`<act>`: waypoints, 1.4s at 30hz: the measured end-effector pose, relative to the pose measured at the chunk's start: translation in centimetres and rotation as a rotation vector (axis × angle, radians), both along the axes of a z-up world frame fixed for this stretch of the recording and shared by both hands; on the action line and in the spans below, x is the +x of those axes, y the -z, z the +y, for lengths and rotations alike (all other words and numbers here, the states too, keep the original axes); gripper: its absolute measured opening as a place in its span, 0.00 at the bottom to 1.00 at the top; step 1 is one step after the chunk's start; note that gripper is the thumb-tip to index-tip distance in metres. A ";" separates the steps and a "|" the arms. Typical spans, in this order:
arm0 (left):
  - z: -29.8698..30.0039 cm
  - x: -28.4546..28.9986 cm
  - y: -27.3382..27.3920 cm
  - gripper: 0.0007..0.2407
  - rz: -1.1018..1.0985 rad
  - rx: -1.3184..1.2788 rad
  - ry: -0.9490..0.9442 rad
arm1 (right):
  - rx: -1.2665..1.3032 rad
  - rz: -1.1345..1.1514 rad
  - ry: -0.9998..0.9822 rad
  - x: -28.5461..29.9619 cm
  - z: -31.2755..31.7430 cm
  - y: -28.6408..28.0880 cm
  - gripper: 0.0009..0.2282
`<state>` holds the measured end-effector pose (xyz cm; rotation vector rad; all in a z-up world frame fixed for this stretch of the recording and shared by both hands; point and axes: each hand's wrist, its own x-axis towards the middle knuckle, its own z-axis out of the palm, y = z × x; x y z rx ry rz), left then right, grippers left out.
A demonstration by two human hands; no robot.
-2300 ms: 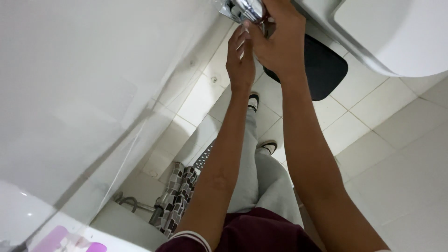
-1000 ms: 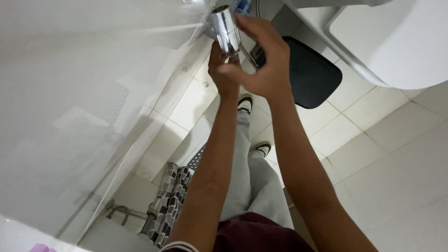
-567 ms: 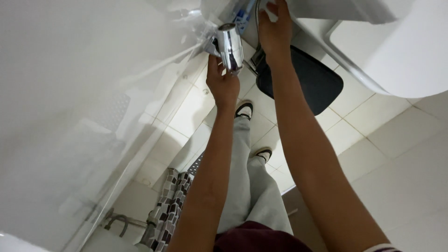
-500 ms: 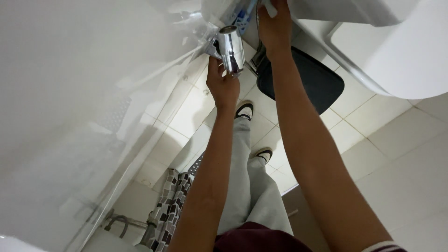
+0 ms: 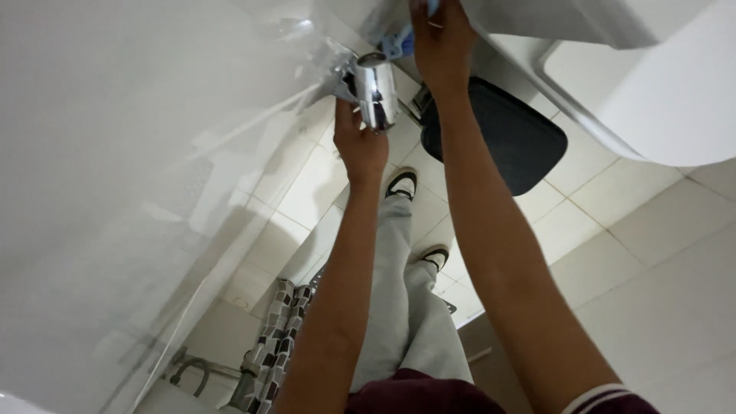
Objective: Cleaning the bathroom floor and toilet bowl using a brush.
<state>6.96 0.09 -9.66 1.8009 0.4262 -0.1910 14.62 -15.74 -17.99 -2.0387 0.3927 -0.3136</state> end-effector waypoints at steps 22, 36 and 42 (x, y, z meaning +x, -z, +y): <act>-12.7 -28.2 -7.2 0.20 0.390 -0.386 0.450 | 1.269 -0.353 0.721 -42.9 -3.2 -21.9 0.15; -17.1 -67.2 -2.4 0.16 0.591 -0.114 1.014 | 0.923 0.596 0.782 -85.1 -7.5 -18.0 0.20; -18.0 -74.7 2.8 0.15 0.745 0.093 1.270 | 0.647 0.919 0.823 -92.1 -6.2 -11.7 0.16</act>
